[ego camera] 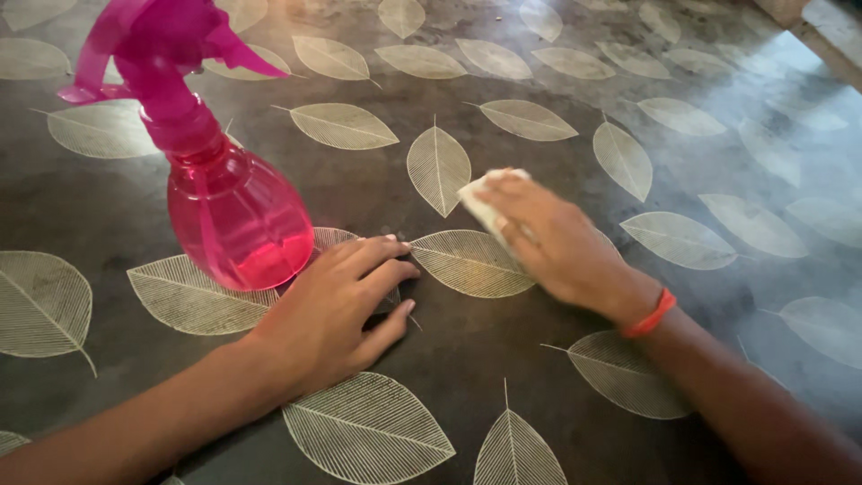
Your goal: The person wipes a dark tabletop with a white cloth while occasionally spraying it with a pink spray bottle. The person moves the cloth across the surface in circular and back-and-forth motions, covering multiple areas of the table.
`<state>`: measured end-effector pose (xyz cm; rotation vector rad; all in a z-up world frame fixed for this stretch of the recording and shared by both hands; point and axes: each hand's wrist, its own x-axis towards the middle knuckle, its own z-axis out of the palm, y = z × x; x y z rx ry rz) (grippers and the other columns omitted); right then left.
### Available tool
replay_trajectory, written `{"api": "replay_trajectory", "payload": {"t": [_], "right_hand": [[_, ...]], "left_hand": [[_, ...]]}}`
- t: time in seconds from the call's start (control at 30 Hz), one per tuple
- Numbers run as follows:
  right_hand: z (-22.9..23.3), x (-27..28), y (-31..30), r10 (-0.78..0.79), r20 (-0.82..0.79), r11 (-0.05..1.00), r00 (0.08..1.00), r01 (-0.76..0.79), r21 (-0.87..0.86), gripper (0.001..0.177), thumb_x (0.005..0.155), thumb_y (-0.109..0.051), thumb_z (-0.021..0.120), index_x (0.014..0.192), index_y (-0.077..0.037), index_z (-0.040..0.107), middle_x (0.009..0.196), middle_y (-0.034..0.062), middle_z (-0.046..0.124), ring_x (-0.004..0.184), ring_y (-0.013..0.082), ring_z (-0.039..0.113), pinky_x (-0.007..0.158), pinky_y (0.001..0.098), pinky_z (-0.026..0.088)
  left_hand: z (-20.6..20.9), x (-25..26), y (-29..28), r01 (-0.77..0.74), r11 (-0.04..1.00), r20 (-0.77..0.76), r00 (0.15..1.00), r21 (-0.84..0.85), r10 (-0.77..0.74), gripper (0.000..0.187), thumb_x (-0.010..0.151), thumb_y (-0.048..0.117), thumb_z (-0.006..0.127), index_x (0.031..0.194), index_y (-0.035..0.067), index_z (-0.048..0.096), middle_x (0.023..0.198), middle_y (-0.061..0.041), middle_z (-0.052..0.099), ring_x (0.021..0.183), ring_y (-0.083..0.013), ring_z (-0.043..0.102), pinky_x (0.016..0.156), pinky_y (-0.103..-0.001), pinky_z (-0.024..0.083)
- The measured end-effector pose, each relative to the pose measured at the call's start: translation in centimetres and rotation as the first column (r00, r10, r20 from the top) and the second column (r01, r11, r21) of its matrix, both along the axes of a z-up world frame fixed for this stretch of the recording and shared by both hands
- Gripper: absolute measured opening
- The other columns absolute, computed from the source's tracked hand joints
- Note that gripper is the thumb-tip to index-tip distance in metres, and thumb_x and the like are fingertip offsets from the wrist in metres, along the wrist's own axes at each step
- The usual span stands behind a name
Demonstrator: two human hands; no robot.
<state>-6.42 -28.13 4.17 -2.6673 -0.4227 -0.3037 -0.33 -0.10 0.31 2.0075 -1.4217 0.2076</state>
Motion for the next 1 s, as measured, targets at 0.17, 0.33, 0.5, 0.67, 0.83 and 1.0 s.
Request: {"api": "replay_trajectory", "payload": {"t": [0.17, 0.33, 0.5, 0.67, 0.83, 1.0], "right_hand": [[-0.7, -0.7, 0.8, 0.058, 0.057, 0.998, 0.997, -0.056, -0.037, 0.040, 0.107, -0.017, 0.050, 0.144, -0.003, 0.055, 0.150, 0.0191, 0.055, 0.147, 0.0353, 0.046, 0.126, 0.0469, 0.030], [-0.3, -1.5, 2.8, 0.271, -0.060, 0.962, 0.961, -0.267, 0.063, 0.042, 0.104, -0.015, 0.052, 0.144, -0.005, 0.059, 0.150, 0.0196, 0.056, 0.149, 0.0382, 0.042, 0.122, 0.0468, 0.032], [-0.1, 0.3, 1.6, 0.098, 0.014, 0.994, 0.995, -0.099, 0.053, 0.038, 0.103, -0.011, 0.052, 0.139, -0.004, 0.061, 0.146, 0.0176, 0.062, 0.143, 0.0322, 0.053, 0.123, 0.0443, 0.036], [-0.7, 0.3, 2.1, 0.087, 0.028, 0.991, 0.996, -0.089, 0.097, 0.038, 0.102, -0.009, 0.053, 0.138, -0.002, 0.062, 0.144, 0.0167, 0.062, 0.144, 0.0326, 0.053, 0.124, 0.0445, 0.034], [-0.9, -0.7, 4.3, 0.265, -0.049, 0.959, 0.963, -0.258, 0.116, 0.039, 0.102, -0.012, 0.055, 0.141, -0.005, 0.061, 0.150, 0.0157, 0.058, 0.151, 0.0345, 0.042, 0.121, 0.0433, 0.035], [-0.1, -0.6, 3.4, 0.306, -0.060, 0.952, 0.950, -0.305, 0.028, 0.042, 0.103, -0.012, 0.053, 0.144, -0.006, 0.059, 0.153, 0.0146, 0.055, 0.152, 0.0338, 0.039, 0.122, 0.0437, 0.034]], "left_hand": [[0.2, -0.1, 0.3, 0.011, 1.000, -0.009, 1.000, 0.000, -0.011, 0.033, 0.088, 0.020, 0.069, 0.115, 0.000, 0.066, 0.131, -0.020, 0.062, 0.125, -0.0380, 0.057, 0.105, -0.048, 0.044], [0.3, -0.2, 0.1, 0.012, 0.998, 0.021, 1.000, -0.054, -0.011, 0.033, 0.087, 0.018, 0.070, 0.112, -0.001, 0.066, 0.125, -0.020, 0.063, 0.118, -0.0379, 0.059, 0.100, -0.047, 0.046], [0.3, -0.3, 0.0, 0.007, 0.999, 0.045, 0.999, -0.045, -0.005, 0.018, 0.088, 0.018, 0.071, 0.097, 0.002, 0.067, 0.102, -0.012, 0.065, 0.098, -0.0317, 0.063, 0.087, -0.045, 0.049], [0.1, -0.3, 0.0, 0.051, 0.996, 0.108, 0.993, -0.072, -0.043, 0.016, 0.088, 0.016, 0.072, 0.096, 0.003, 0.067, 0.097, -0.011, 0.064, 0.096, -0.0311, 0.062, 0.085, -0.045, 0.049], [0.1, -0.5, 0.5, 0.202, 0.964, 0.212, 0.963, -0.172, -0.165, 0.024, 0.089, 0.013, 0.072, 0.109, 0.002, 0.064, 0.107, -0.012, 0.062, 0.105, -0.0317, 0.062, 0.095, -0.045, 0.050], [0.6, -0.6, 0.8, 0.176, 0.969, 0.209, 0.968, -0.175, -0.138, 0.031, 0.089, 0.019, 0.075, 0.112, 0.001, 0.063, 0.115, -0.014, 0.063, 0.112, -0.0337, 0.062, 0.097, -0.045, 0.049]]}}
